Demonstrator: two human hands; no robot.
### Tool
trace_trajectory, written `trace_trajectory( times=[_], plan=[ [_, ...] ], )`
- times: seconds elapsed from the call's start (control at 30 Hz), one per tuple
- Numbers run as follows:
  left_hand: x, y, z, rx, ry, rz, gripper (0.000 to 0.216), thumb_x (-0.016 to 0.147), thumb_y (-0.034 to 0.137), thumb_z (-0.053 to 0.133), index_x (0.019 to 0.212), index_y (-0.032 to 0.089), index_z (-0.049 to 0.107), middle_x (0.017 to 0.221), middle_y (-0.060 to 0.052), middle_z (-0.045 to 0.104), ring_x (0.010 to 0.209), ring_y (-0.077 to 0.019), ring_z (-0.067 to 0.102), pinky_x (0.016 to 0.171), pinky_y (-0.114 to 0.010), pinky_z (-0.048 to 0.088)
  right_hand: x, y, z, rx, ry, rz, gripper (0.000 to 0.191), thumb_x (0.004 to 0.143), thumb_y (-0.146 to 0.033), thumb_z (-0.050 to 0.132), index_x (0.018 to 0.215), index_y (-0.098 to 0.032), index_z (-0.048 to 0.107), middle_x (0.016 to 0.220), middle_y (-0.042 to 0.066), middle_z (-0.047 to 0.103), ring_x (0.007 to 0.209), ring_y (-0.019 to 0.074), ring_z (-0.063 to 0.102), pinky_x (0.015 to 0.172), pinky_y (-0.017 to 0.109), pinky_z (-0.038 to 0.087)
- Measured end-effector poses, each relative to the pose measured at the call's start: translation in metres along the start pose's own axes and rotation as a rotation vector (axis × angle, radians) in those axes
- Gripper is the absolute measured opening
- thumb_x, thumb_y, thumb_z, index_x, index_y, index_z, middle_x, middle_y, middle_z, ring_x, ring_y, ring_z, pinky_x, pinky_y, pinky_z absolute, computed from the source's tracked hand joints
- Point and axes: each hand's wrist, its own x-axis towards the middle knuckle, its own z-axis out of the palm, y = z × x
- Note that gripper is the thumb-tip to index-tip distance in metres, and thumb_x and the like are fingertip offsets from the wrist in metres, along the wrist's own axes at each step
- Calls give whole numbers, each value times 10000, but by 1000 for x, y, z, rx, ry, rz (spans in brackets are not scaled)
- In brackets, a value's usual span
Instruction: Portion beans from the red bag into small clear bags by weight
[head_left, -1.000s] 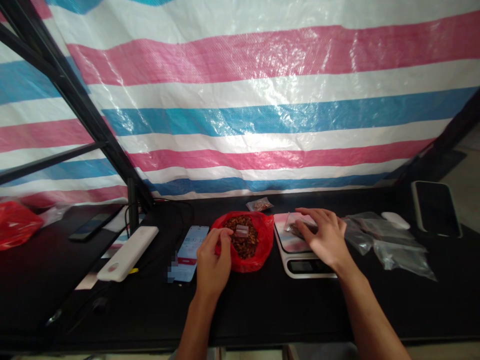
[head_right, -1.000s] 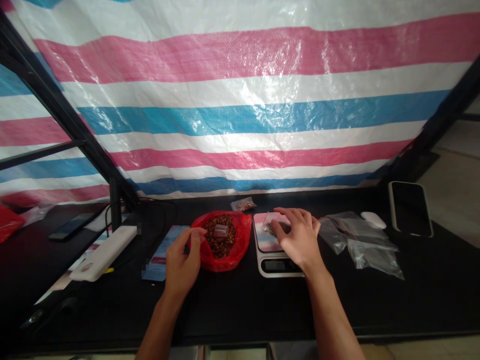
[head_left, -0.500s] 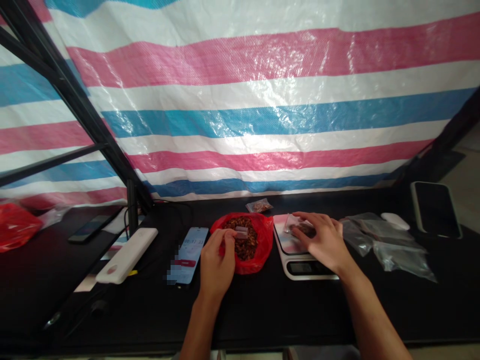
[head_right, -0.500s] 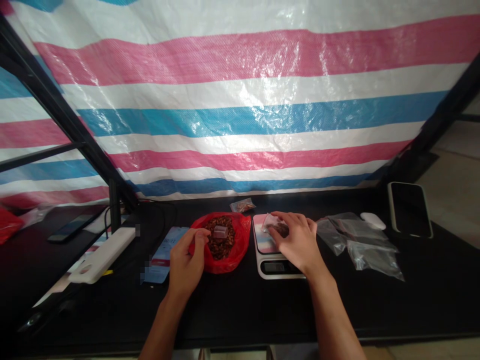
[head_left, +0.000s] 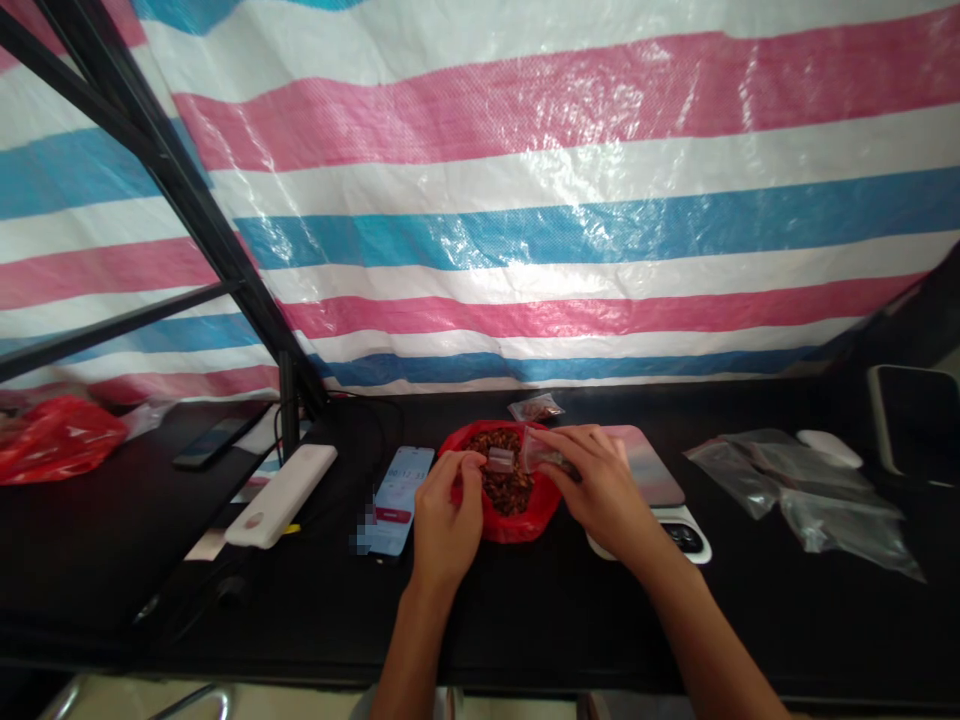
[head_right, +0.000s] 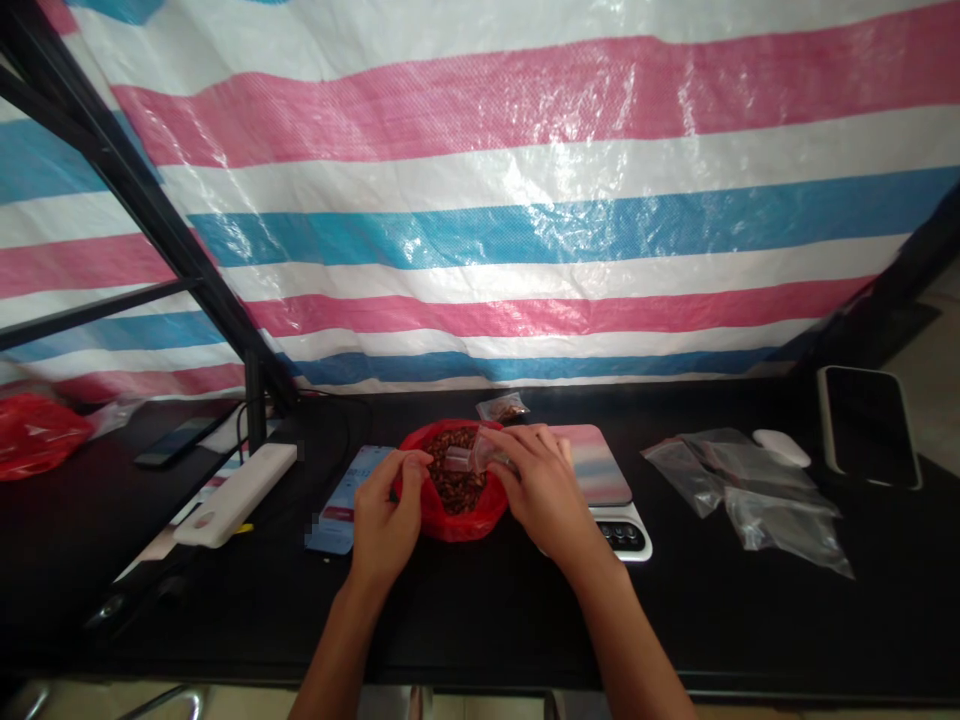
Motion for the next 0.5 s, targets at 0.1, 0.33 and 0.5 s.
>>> trace_trajectory(
  times=[0.1,0.33,0.5],
  plan=[
    [0,-1,-4,8,9,-15,303,1024,322,459,892,203,704,838,-39,719,800,-183,679,771,-287,535,0,-4,7,50,-49,10,357,966,-235,572,1297,-323,674,1208,60,713,1113,288,600,980,477,461],
    [0,-4,-10,7,9,-24,295,1024,321,462,892,205,700,856,-38,721,819,-181,678,771,-279,516,1,-3,9,128,-73,18,372,942,-167,567,1265,-307,686,1175,56,711,1082,280,588,1004,491,471],
    [0,-4,-11,6,1,-26,295,1026,311,461,890,203,700,847,-34,716,801,-176,671,747,-273,508,0,-4,10,116,-74,22,370,931,-142,559,1235,-293,707,1137,66,717,1064,287,584,1000,506,464]
  ],
)
